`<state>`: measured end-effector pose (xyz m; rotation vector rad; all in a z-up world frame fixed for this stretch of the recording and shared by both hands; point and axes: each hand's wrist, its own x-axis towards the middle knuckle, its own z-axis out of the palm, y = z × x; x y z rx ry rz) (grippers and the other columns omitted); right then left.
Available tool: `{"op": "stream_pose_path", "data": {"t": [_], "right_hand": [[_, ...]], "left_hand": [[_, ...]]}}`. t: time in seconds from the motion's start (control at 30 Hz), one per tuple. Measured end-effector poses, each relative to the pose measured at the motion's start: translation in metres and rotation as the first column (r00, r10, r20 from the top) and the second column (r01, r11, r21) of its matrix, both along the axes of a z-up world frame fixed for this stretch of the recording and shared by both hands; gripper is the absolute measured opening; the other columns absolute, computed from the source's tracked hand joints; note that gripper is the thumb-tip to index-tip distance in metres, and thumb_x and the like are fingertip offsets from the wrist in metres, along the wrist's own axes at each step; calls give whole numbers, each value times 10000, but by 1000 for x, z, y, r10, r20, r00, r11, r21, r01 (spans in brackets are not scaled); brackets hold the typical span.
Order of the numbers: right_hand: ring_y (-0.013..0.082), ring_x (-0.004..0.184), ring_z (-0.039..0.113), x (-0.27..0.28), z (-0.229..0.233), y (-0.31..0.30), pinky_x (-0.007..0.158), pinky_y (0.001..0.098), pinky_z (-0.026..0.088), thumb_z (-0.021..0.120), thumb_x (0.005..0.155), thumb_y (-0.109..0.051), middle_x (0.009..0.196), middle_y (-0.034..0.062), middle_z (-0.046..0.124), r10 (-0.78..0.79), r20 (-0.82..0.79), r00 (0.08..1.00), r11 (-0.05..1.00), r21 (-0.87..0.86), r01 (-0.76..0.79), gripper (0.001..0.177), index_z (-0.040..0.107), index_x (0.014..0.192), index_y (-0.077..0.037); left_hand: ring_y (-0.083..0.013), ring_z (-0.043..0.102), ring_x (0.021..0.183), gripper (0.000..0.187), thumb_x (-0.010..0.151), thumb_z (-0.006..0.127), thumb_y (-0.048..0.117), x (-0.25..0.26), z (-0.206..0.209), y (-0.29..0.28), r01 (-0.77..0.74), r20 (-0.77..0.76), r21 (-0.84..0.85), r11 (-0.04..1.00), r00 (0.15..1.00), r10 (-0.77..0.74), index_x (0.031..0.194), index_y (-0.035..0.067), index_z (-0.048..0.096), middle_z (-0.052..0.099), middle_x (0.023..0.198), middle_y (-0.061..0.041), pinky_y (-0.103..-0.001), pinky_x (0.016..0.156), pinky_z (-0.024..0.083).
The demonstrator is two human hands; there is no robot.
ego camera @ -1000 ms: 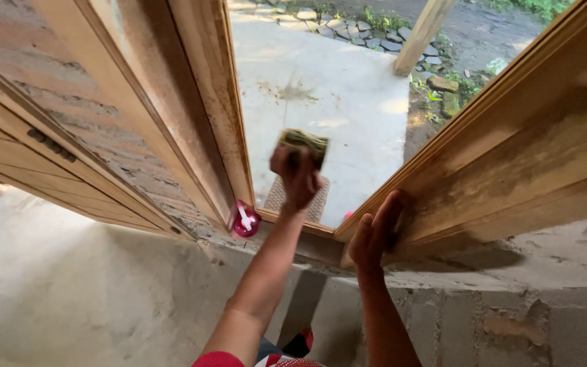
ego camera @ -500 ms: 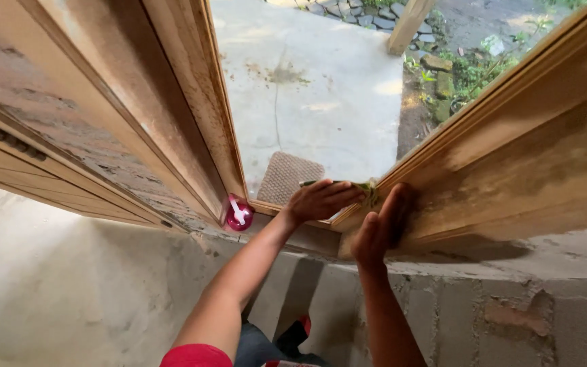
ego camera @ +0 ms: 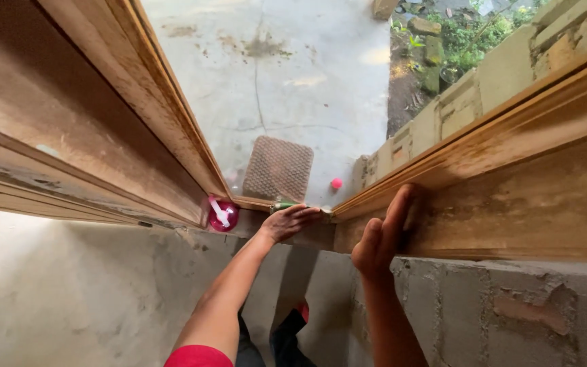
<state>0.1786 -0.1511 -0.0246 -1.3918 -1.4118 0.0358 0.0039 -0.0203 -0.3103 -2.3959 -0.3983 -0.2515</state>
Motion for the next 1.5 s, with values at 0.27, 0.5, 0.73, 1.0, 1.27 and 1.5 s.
{"op": "stream_pose_path", "data": {"t": [0.27,0.5,0.73,1.0,1.27,1.5], "right_hand": [[421,1649,30,-2,4,-3,1348,503,-2,233,1138,-437,1739,303,70,20,47,999,1000,-6,-20,754,106,1631,119],[446,1625,79,0,-1,-6,1322,520,22,249,1147,-427,1726,294,140,5,89,996,1000,-31,-2,722,169,1631,102],[445,1613,157,-6,6,-6,1319,544,45,255,1135,-457,1701,273,259,-155,203,967,988,52,147,709,295,1621,57],[425,1635,15,-26,-8,9,1317,517,12,253,1161,-508,1747,283,30,-41,-19,999,999,35,42,786,70,1664,67],[374,1513,361,-35,-10,-14,1290,492,260,337,1164,-369,1603,223,403,-13,210,978,980,196,-29,568,342,1579,19],[255,1048,662,-38,-77,4,971,371,525,391,1090,-266,1108,125,697,147,-76,986,936,-312,-163,418,629,1361,-53]], "left_hand": [[-156,-19,1618,638,1075,399,319,-6,49,-3,-13,176,20,1000,984,10,1683,294,207,54,1762,50,-439,1312,-45],[-279,25,1666,643,1140,483,492,-23,188,4,-182,535,157,971,842,71,1700,332,212,103,1768,-5,-623,1308,-42],[-286,-124,1641,739,1083,532,739,-78,241,40,-441,697,-180,879,573,430,1388,86,363,-198,1651,-97,-771,1306,12],[-496,-61,1576,1220,905,509,789,50,199,-24,-239,707,-661,711,118,697,1619,-49,-18,-42,1687,-334,-761,1200,-61],[-451,-60,1628,1054,1016,346,723,61,153,-43,-15,605,-788,616,-211,768,1667,3,-64,-88,1750,-280,-673,1287,-57],[-470,150,1550,998,983,433,748,13,21,-30,30,390,-902,430,-367,844,1625,9,238,205,1665,-287,-626,1242,179]]}}
